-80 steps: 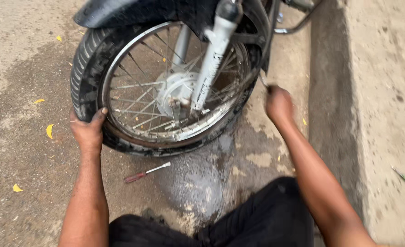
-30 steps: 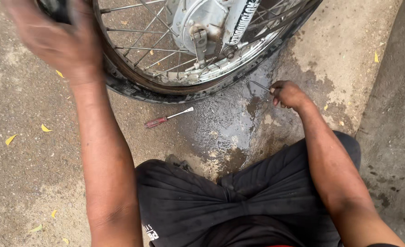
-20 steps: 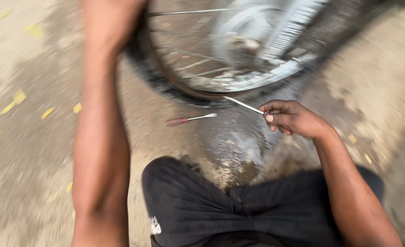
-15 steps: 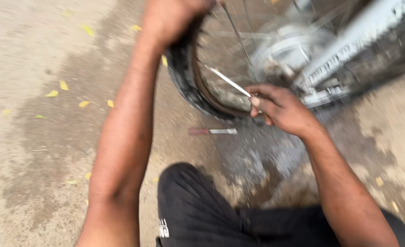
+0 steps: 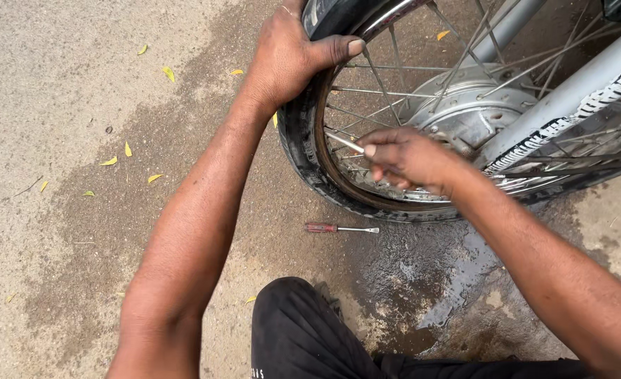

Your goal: The person removes the inner tube from a motorcycle tire, then uses a tire lever to pry the tire bead off the rim and remove the tire from the wheel. The person works on the front wheel of a motorcycle on a concrete surface.

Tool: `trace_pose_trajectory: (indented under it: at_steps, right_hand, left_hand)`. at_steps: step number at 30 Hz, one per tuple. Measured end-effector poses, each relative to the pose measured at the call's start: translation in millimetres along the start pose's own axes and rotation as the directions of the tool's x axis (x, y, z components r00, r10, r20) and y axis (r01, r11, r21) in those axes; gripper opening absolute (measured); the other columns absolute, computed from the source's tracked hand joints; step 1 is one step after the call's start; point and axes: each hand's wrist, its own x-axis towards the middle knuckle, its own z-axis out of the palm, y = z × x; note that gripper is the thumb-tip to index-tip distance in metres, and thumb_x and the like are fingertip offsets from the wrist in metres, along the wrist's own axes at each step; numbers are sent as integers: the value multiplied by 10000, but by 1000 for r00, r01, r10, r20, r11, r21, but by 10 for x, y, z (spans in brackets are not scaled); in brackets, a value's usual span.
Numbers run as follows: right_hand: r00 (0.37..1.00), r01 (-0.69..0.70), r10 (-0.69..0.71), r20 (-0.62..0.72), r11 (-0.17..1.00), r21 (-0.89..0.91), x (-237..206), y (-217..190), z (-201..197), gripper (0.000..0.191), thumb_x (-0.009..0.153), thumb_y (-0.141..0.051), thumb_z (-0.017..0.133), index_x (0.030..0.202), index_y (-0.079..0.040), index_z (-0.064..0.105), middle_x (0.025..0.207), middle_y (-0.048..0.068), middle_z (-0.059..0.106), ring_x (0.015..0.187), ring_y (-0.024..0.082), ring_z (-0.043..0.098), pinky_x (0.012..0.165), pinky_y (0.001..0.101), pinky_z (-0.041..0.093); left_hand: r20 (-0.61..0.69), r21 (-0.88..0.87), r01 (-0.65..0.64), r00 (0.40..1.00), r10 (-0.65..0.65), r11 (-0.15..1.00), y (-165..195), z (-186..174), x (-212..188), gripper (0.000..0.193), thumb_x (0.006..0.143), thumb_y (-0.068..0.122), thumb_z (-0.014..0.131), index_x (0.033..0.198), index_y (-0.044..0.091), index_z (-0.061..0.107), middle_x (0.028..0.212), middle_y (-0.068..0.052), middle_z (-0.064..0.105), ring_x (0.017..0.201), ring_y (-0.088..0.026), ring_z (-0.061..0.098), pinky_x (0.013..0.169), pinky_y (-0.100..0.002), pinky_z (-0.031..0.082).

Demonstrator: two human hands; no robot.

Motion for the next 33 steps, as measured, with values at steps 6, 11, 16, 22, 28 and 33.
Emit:
trace_pose_trajectory:
  at_steps: [6, 11, 16, 22, 28, 33]
  right_hand:
    - [995, 6, 62, -77, 739, 674, -123, 129, 856, 280, 1015, -211, 554, 1250, -81, 633, 657, -3, 560, 370, 59, 370, 302, 230, 284]
    - [946, 268, 29, -324, 495, 827, 102, 149, 1668, 250, 1020, -179, 530, 1254, -133, 603, 676, -2, 545, 389, 62, 397, 314, 231, 305]
    - [872, 471, -62, -485, 370, 801, 292, 222, 2001, 273, 1061, -182, 518, 1296, -54, 569, 718, 5, 521, 419, 54, 417, 327, 222, 338]
    - [748, 659, -161, -644, 74, 748, 926, -213, 2751, 382, 1078, -170, 528, 1424, -76, 400, 1114, 39, 515, 972, 96, 566, 853, 221, 524]
    - [586, 811, -468, -662, 339, 478, 1348, 143, 2932, 440, 1052, -230, 596, 1370, -90, 326, 1131, 45, 485, 1005, 110, 523, 871, 282, 475]
    - [811, 582, -288, -510, 493, 647, 1067, 438, 2659, 372, 997, -240, 544, 1287, -71, 385, 977, 44, 474, 776, 142, 471, 647, 346, 432]
  left_hand:
    - [40, -44, 49, 998, -48, 998, 49, -54, 47, 889, 733, 617, 878, 1348, 32, 613, 1001, -160, 804, 904, -250, 828, 906, -363, 654]
    - [-25, -72, -68, 998, 66, 995, -11, -70, 85, 1012, 696, 542, 982, 1415, -6, 525, 1125, -204, 768, 1030, -282, 785, 975, -400, 602]
    - [34, -66, 46, 998, -44, 997, -100, -86, 99, 1042, 663, 561, 939, 1466, 42, 524, 1161, -192, 770, 1003, -277, 802, 994, -382, 612]
    - [-13, 14, -48, 999, 48, 999, -92, -101, 131, 1078, 639, 511, 986, 1408, -52, 481, 1167, -237, 755, 1076, -325, 754, 1002, -425, 558]
    - [3, -76, 120, 993, -121, 990, -50, -116, 37, 995, 612, 501, 934, 1380, 6, 540, 1129, -209, 783, 1038, -277, 796, 1016, -369, 591]
    - [-82, 61, 96, 992, -91, 994, 22, -112, -50, 1063, 602, 526, 984, 1364, -45, 514, 1107, -264, 742, 1054, -346, 744, 982, -411, 560]
